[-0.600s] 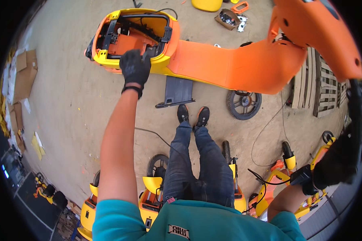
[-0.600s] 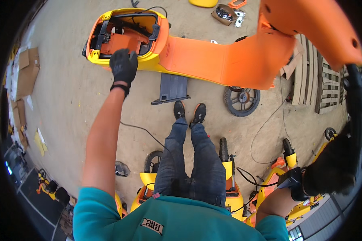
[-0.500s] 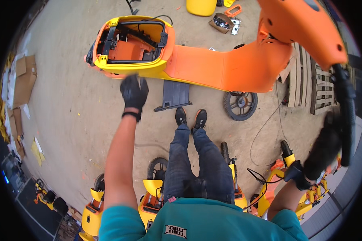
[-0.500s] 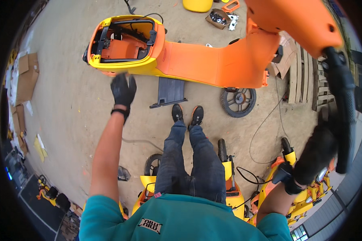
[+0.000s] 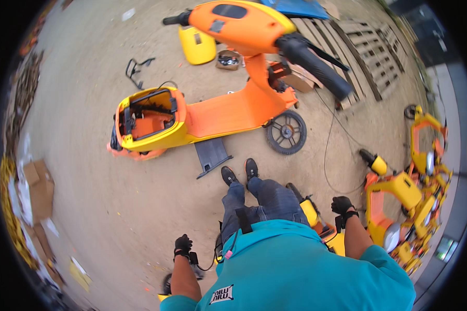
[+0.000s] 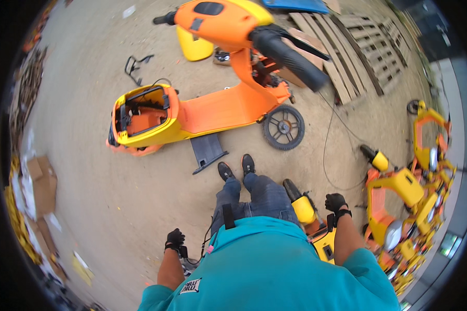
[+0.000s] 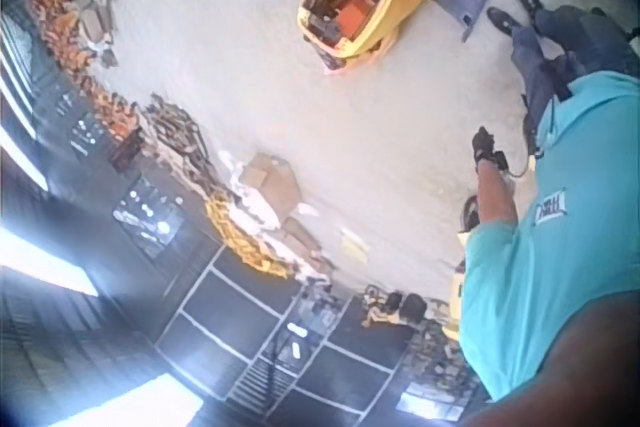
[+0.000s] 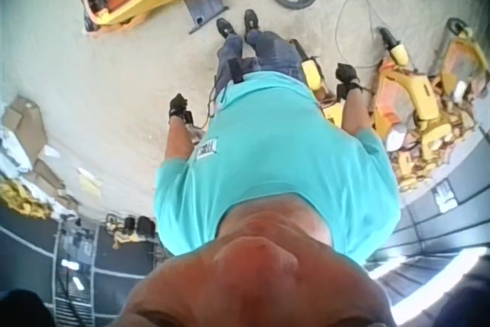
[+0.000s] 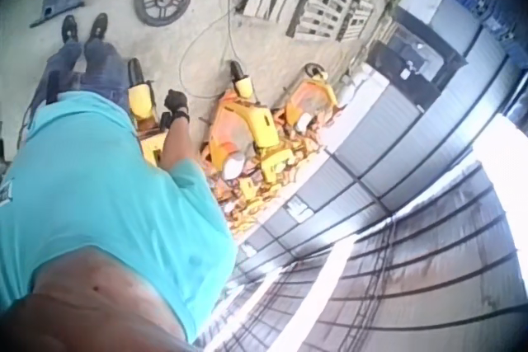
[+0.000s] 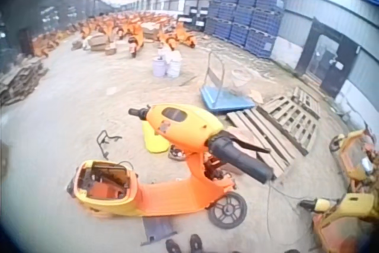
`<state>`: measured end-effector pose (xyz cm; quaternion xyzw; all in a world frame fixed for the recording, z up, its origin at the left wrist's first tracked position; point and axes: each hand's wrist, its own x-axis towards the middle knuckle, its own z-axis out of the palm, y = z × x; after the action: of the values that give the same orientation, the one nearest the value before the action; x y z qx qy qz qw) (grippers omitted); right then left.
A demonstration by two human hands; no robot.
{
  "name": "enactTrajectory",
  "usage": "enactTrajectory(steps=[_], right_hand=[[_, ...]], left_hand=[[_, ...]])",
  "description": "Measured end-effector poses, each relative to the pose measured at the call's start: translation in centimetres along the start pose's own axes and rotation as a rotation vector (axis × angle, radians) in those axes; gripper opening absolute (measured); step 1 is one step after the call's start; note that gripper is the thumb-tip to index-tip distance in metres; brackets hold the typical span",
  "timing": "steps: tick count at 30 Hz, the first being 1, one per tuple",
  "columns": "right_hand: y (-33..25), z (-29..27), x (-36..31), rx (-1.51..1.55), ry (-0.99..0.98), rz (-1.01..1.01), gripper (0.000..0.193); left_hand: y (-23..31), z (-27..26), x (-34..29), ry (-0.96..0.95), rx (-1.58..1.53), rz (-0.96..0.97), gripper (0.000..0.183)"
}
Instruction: The person attaches components to an orange scooter frame using a wrench. They manipulate the front fork, tighten bolts, and handle plastic panels while kneeling on the floor.
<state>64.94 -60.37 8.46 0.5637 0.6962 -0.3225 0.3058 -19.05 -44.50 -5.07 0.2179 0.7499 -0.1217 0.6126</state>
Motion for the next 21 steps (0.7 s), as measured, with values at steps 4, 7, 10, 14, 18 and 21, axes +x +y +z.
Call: enactTrajectory(steps=[4,7,10,14,18,21], right_hand=[[-4.3,-2.5,1.6,1.229,0.271,0.463,0.017],[-9.7,-10.2,1.3,1.838,0.492,0.775,0.019],[-10.8,-10.9,-0.3,1.839,0.557,0.78,0.023],[-10.6,-8.0,-1.2,1.9,0.552,0.896,0.021],[-9.8,-3.3,-1.8,2.114,0.548,0.885,0.02],[-7.9,1.2,-1.1,2.227,0.518,0.868,0.02]], left_hand=[[8.1,-0.9,-3.3,-0.038,0.115,0.146,0.015],[17.2,-1.3,-2.3,0.117,0.321,0.396,0.034],[26.0,0.0,-4.4,0.055,0.022,0.548,0.031],[33.3,3.7,-11.9,-0.093,-0.135,0.728,0.021],[32.4,4.8,-9.4,0.034,0.596,0.823,0.009],[29.8,5.3,-6.8,-0.046,0.744,0.766,0.005]])
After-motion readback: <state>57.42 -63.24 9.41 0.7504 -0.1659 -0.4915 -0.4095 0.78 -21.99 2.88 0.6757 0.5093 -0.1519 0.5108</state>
